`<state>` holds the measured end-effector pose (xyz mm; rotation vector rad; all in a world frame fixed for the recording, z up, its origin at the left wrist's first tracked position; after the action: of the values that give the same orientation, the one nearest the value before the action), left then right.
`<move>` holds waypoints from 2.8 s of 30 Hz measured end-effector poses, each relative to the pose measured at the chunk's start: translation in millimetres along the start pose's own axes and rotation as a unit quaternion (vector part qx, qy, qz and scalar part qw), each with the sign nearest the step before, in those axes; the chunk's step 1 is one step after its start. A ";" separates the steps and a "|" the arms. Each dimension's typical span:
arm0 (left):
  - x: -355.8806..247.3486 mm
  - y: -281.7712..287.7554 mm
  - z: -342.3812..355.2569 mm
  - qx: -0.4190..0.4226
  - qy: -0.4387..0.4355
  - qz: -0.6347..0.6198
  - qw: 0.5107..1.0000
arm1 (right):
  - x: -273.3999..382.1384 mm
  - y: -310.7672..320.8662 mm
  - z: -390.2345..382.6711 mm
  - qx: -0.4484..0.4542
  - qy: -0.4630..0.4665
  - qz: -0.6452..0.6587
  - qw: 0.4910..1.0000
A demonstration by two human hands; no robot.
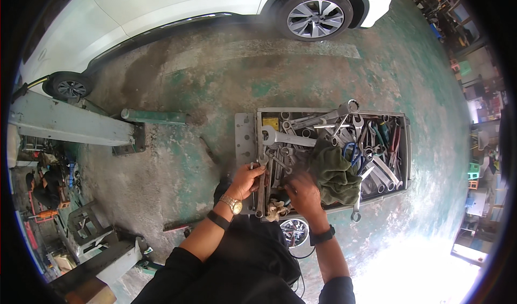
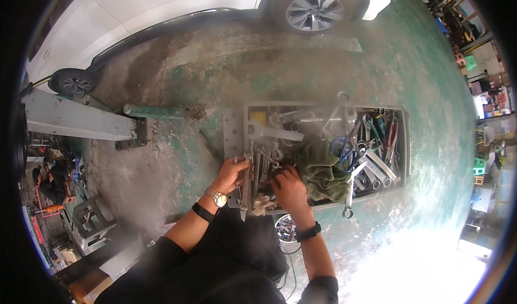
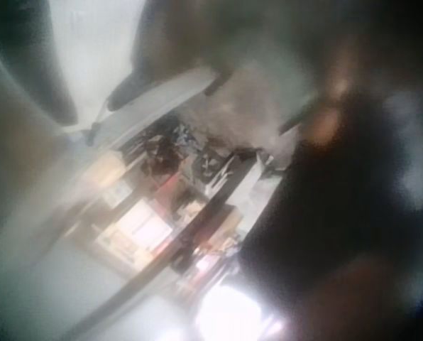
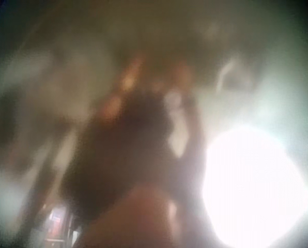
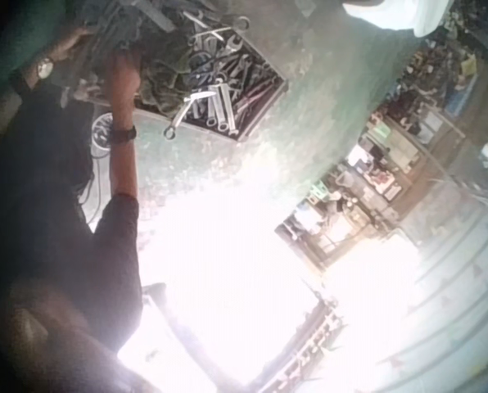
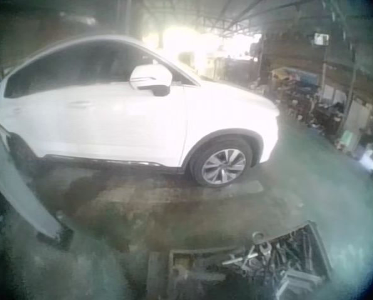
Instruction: The person selects wrenches from a tool cart and uses them to loosen and tighten bolts on a disassembled engine block. The person repeatedly returns to the tool cart to retrieve additional wrenches and continues working on the engine.
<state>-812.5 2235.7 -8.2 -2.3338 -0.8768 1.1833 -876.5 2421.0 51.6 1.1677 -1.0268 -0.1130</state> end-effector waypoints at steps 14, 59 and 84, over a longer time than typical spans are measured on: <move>3.4 2.6 -0.5 0.014 -0.004 -0.016 1.000 | 6.8 1.6 -8.3 -0.042 -0.008 0.031 0.999; -3.0 -7.3 -0.8 -0.001 -0.008 0.057 0.998 | 12.7 19.1 15.7 -0.075 0.030 -0.081 0.993; -0.4 -2.1 1.9 0.006 0.013 0.053 0.999 | 9.0 65.1 35.7 -0.336 -0.169 0.378 0.846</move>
<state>-815.0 2237.1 -7.8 -2.4063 -0.7446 1.1930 -923.9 2419.6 109.5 0.0515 -1.5340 -0.0420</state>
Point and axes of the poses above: each hand's wrist, its own z-axis towards the middle knuckle, its own y-axis out of the back of the hand, x = y × z, the point moved 3 cm from there along z, towards the middle knuckle, and after that the axes turned 5 degrees about x, right-handed, at the moved point
